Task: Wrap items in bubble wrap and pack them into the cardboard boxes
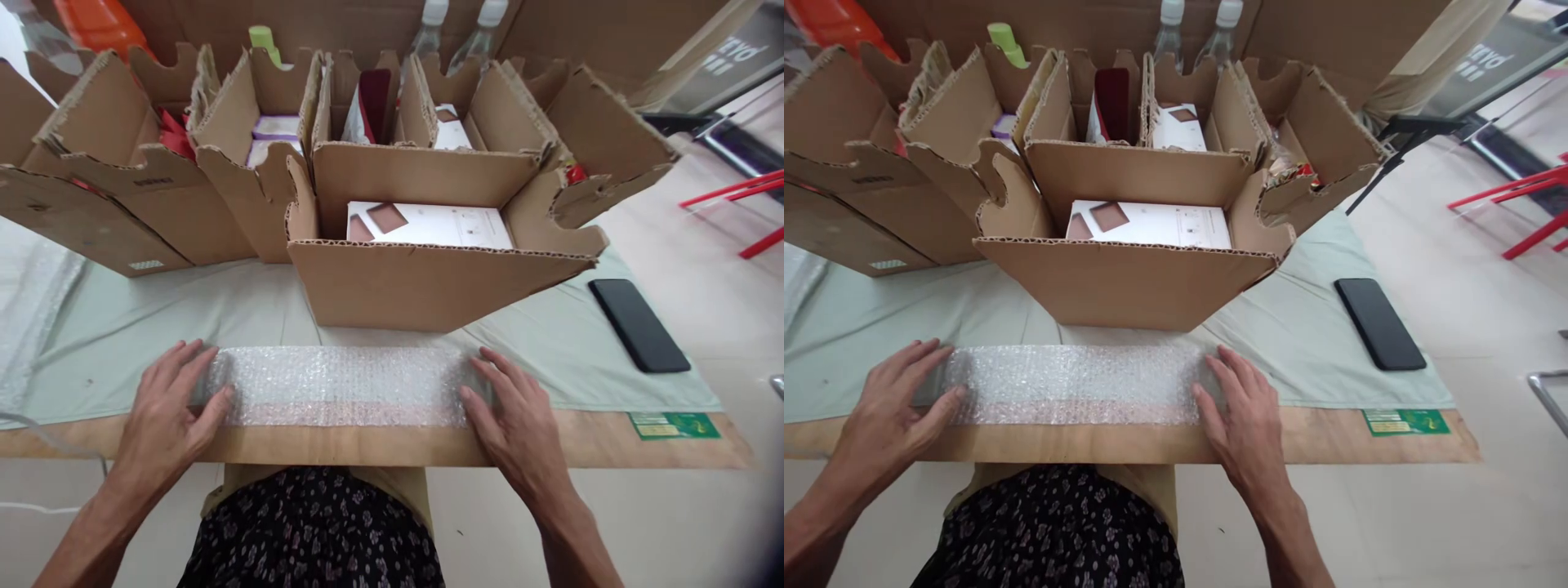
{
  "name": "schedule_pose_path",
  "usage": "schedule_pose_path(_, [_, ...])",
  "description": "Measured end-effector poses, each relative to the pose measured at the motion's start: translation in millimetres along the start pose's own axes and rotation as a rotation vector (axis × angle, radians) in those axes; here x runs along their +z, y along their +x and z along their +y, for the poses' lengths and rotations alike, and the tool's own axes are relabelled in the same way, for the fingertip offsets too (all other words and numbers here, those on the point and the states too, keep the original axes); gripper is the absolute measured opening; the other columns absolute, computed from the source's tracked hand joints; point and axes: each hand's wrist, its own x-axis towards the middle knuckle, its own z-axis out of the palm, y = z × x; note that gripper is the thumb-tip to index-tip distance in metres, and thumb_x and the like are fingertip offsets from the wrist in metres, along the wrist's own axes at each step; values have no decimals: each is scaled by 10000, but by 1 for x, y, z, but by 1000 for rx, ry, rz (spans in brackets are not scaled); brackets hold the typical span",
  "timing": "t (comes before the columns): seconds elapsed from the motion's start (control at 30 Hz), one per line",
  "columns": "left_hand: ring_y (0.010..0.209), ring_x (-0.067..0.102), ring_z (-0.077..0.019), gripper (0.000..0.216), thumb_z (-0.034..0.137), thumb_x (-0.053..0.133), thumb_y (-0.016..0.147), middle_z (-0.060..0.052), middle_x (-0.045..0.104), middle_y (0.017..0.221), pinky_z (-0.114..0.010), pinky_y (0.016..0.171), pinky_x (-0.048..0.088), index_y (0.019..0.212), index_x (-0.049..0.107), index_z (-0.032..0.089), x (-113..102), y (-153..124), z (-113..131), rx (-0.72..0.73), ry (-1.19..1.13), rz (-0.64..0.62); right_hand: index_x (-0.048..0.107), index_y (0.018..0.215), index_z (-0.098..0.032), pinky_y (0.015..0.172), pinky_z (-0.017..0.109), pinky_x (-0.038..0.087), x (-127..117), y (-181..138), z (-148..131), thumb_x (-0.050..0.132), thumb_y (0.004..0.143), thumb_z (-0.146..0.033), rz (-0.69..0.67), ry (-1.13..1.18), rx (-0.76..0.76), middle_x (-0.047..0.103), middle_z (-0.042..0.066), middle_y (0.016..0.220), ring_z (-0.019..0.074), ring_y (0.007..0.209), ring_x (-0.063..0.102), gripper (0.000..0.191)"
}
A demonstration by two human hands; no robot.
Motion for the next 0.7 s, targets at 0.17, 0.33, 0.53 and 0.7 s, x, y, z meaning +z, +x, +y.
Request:
schedule_pose_path(0.17, [1452,465,-468,495,528,527,925,-197,586,1460,-682,1168,406,1287,625,205,16,13,-14,-90,23,-33,663,1195,-175,930,560,530,24,26,-9,463,1054,-489,-60,-58,13,677,167,1380,395,1237,648,398])
schedule_pose_path(0.33, [1450,489,-441,234,388,508,915,-215,611,1449,-618,1121,462,872,641,200,18,13,-2,-62,-27,4,634,851,-230,887,479,572,11,22,-18,536,997,-477,0,152,65,750,113,1248,319,1090,729,303])
schedule_pose_path(0.53, [866,741,-265,149,287,549,926,-47,779,925,-396,806,576,1004,661,227,-18,39,7,-92,-19,65,657,1168,-252,694,287,618,-19,-15,-66,726,923,-474,-164,704,474,771,72,955,224,810,768,338])
schedule_pose_path(0.7, [984,716,-286,207,162,564,899,-82,780,1035,-453,951,528,1053,694,209,-15,119,16,66,96,189,432,1563,-300,708,272,621,16,-67,-137,558,1048,-463,-386,1084,466,755,51,977,167,748,739,555])
